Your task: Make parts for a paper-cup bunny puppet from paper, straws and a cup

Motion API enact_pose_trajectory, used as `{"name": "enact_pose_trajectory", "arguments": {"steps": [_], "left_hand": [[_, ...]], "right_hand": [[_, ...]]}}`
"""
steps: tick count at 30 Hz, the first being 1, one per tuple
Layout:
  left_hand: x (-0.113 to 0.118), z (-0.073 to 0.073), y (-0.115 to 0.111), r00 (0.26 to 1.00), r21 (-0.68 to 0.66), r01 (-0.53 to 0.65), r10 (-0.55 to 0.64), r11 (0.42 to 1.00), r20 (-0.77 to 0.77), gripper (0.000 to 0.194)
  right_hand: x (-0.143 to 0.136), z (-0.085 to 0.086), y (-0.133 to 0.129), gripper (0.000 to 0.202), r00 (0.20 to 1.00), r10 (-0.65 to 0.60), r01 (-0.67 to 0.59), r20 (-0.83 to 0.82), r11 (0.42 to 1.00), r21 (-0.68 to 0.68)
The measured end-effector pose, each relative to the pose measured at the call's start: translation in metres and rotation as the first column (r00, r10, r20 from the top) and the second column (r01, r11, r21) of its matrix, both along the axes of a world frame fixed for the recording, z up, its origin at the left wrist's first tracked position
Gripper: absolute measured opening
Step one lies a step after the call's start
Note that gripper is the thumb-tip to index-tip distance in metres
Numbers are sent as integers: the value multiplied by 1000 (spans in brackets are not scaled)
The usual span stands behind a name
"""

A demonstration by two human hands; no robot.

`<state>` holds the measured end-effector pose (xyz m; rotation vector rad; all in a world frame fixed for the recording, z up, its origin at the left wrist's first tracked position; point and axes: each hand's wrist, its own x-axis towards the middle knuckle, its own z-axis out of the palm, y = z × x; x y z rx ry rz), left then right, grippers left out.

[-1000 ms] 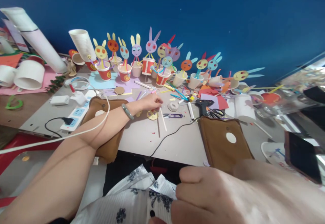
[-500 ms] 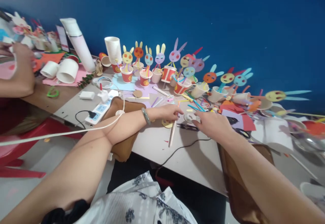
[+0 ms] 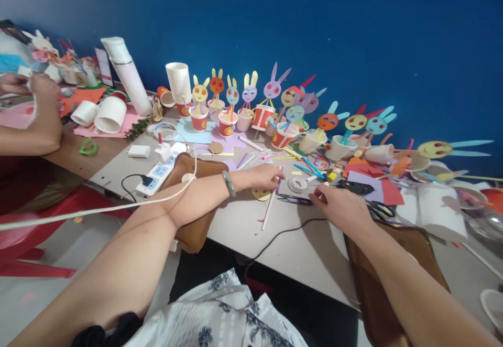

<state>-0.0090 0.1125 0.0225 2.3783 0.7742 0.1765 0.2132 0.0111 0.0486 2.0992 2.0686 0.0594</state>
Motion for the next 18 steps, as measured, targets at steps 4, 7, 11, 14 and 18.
{"name": "enact_pose_trajectory", "arguments": {"steps": [4, 7, 11, 14, 18], "left_hand": [[2, 3, -1, 998, 23, -46, 44, 999, 55, 37], [4, 6, -5, 994, 47, -59, 54, 997, 90, 32], [5, 6, -9, 991, 98, -68, 55, 993, 125, 29], [6, 2, -9, 991, 124, -59, 42, 991, 131, 27], [10, -1, -6, 993, 145, -50, 33, 988, 115, 26]], "right_hand": [[1, 0, -26, 23, 997, 27, -28, -73, 1000, -11], [2, 3, -33, 22, 994, 43, -44, -96, 999, -4], [-5, 29, -19, 19, 992, 97, -93, -85, 994, 53], [-21, 64, 10, 19, 988, 151, -146, -31, 982, 123], [-68, 116, 64, 16, 969, 231, -247, 93, 937, 249]]}}
